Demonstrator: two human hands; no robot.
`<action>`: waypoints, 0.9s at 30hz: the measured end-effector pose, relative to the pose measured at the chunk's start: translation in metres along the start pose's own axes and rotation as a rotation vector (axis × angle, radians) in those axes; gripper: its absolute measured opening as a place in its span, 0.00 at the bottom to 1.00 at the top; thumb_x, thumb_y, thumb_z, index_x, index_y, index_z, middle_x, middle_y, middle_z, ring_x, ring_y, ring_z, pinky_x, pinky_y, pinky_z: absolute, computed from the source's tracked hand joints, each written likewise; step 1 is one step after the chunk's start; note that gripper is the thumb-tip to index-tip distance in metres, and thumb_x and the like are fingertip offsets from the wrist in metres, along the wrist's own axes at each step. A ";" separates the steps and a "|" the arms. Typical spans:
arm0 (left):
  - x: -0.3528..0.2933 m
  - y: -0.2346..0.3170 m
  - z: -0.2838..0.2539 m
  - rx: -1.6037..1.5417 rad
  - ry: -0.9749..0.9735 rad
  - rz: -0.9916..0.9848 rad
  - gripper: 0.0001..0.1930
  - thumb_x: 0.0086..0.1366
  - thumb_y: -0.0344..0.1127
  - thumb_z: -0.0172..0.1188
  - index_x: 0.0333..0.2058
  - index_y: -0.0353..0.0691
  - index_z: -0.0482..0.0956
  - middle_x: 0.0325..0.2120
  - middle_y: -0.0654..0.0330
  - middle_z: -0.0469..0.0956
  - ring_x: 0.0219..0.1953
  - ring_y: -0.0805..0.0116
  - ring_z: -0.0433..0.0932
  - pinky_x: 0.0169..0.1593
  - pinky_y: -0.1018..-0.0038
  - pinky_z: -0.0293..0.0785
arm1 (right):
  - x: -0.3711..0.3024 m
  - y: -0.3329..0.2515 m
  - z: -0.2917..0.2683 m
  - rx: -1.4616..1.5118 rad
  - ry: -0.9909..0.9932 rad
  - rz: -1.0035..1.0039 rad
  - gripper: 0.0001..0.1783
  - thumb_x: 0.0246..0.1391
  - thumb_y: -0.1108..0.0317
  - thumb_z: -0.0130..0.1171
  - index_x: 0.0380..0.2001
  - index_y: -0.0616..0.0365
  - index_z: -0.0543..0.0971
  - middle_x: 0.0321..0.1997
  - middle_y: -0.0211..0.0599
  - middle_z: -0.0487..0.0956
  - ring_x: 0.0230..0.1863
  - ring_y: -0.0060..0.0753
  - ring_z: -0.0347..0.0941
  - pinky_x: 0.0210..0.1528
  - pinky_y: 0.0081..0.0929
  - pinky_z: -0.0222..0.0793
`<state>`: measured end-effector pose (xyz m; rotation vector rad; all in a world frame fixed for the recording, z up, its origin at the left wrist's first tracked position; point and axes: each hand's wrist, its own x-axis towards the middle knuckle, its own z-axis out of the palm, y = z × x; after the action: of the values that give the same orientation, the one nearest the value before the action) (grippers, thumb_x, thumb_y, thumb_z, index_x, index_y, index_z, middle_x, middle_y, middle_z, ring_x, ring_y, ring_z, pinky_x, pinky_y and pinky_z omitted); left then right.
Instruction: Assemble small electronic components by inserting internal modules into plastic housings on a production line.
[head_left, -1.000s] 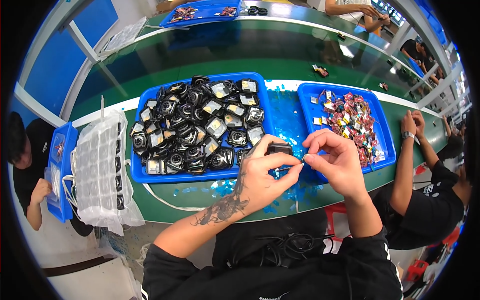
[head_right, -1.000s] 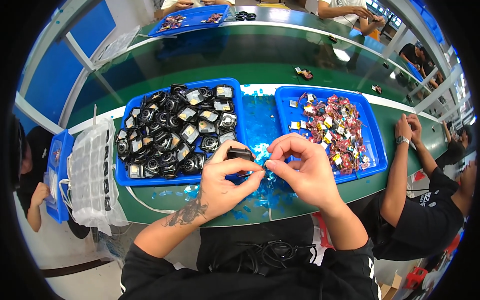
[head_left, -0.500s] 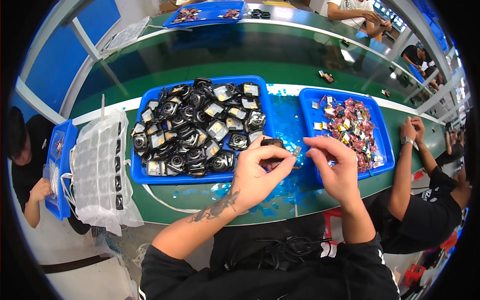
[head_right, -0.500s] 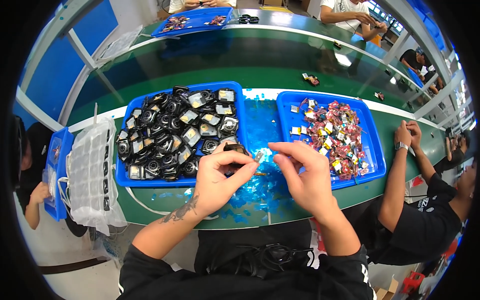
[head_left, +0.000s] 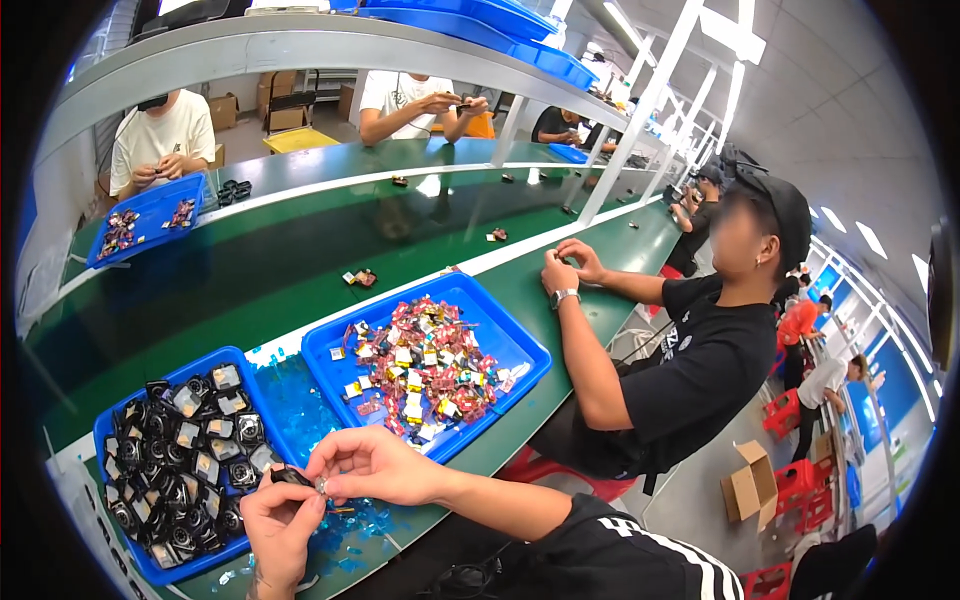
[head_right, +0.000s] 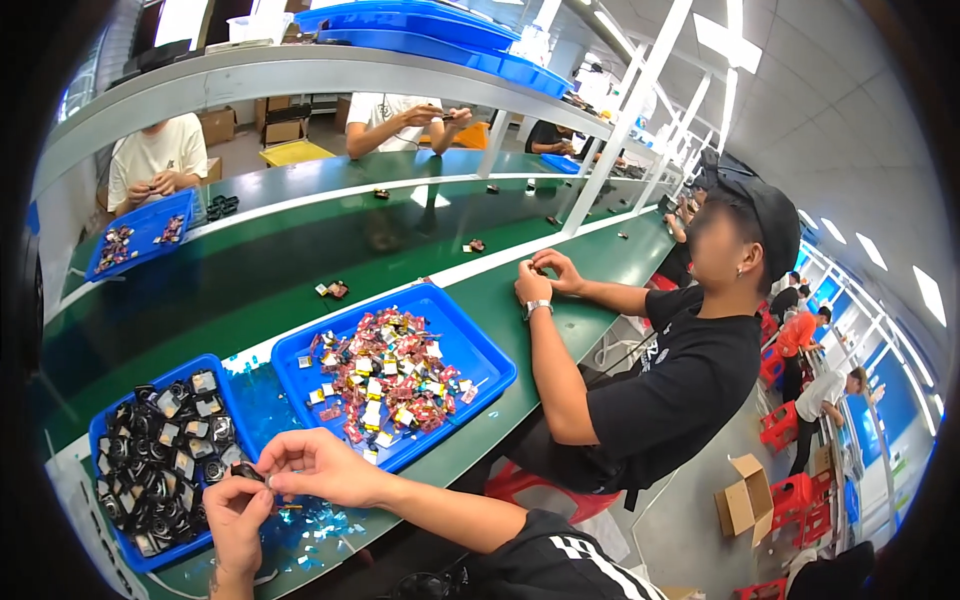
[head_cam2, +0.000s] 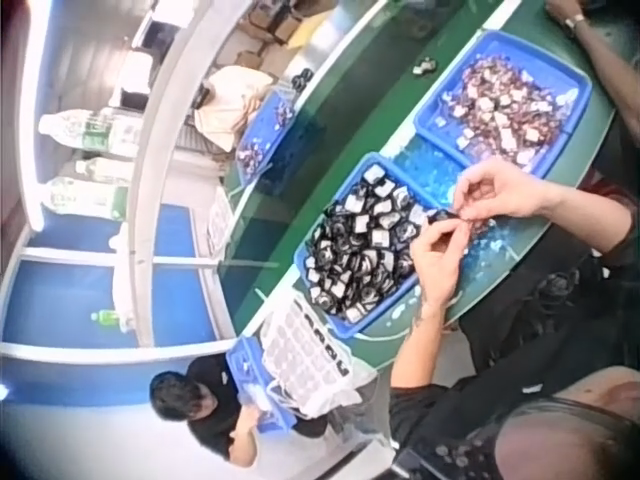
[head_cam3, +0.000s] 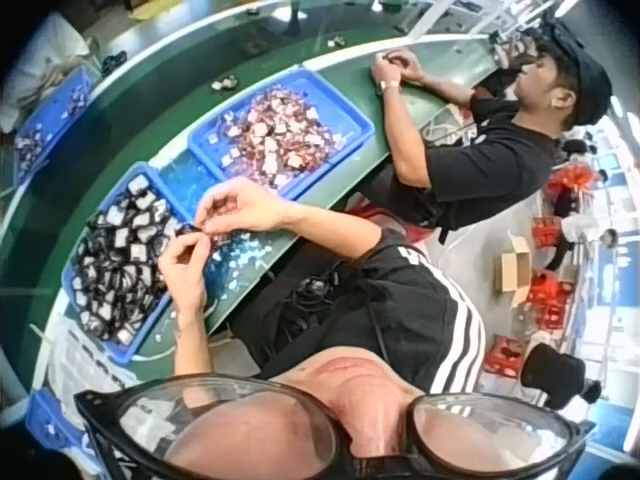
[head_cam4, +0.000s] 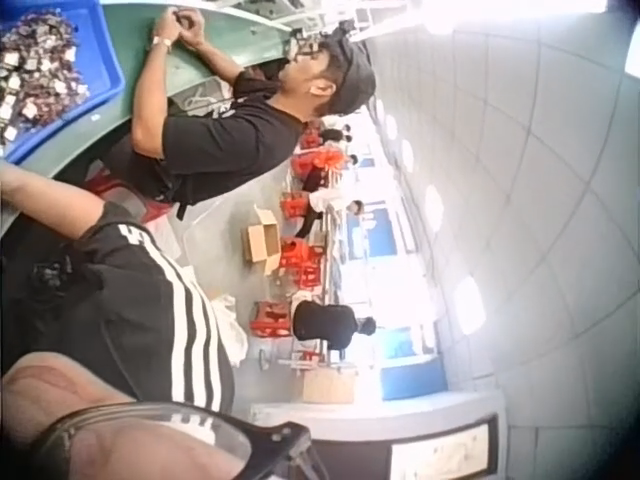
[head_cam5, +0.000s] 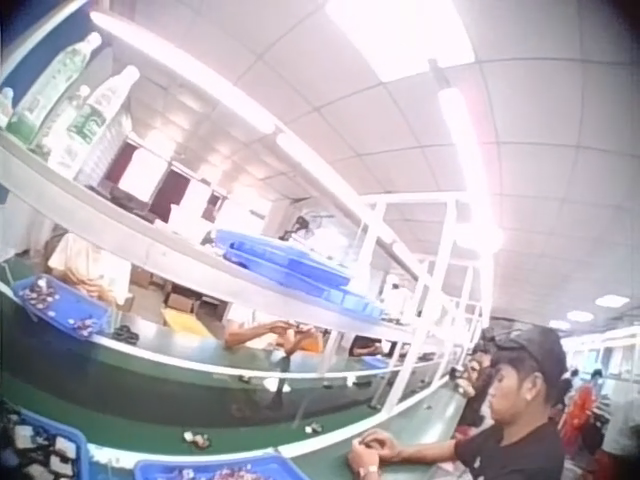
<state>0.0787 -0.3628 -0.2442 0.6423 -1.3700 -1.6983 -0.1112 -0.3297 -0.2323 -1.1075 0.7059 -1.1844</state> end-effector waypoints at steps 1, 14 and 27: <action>0.000 -0.001 0.001 0.030 -0.002 0.040 0.03 0.55 0.23 0.66 0.27 0.29 0.80 0.30 0.59 0.74 0.29 0.75 0.72 0.34 0.79 0.67 | -0.001 0.000 0.000 0.028 -0.002 0.038 0.08 0.57 0.75 0.58 0.40 0.64 0.75 0.37 0.31 0.76 0.39 0.19 0.73 0.39 0.19 0.73; 0.001 -0.011 -0.008 0.065 -0.080 0.042 0.08 0.60 0.32 0.62 0.30 0.31 0.78 0.28 0.59 0.74 0.28 0.73 0.74 0.31 0.77 0.72 | -0.008 0.002 -0.009 -0.178 -0.094 -0.159 0.06 0.57 0.76 0.59 0.38 0.63 0.75 0.42 0.33 0.73 0.43 0.22 0.71 0.46 0.22 0.72; 0.019 -0.020 0.009 -0.126 -0.036 -0.011 0.26 0.67 0.22 0.47 0.63 0.35 0.56 0.53 0.51 0.72 0.56 0.65 0.72 0.58 0.68 0.72 | -0.020 -0.018 -0.002 -0.840 0.332 -0.216 0.08 0.51 0.79 0.62 0.37 0.64 0.80 0.31 0.36 0.80 0.28 0.20 0.76 0.30 0.18 0.71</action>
<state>0.0561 -0.3733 -0.2591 0.5510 -1.2750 -1.7969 -0.1253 -0.3107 -0.2187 -1.7248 1.4494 -1.2996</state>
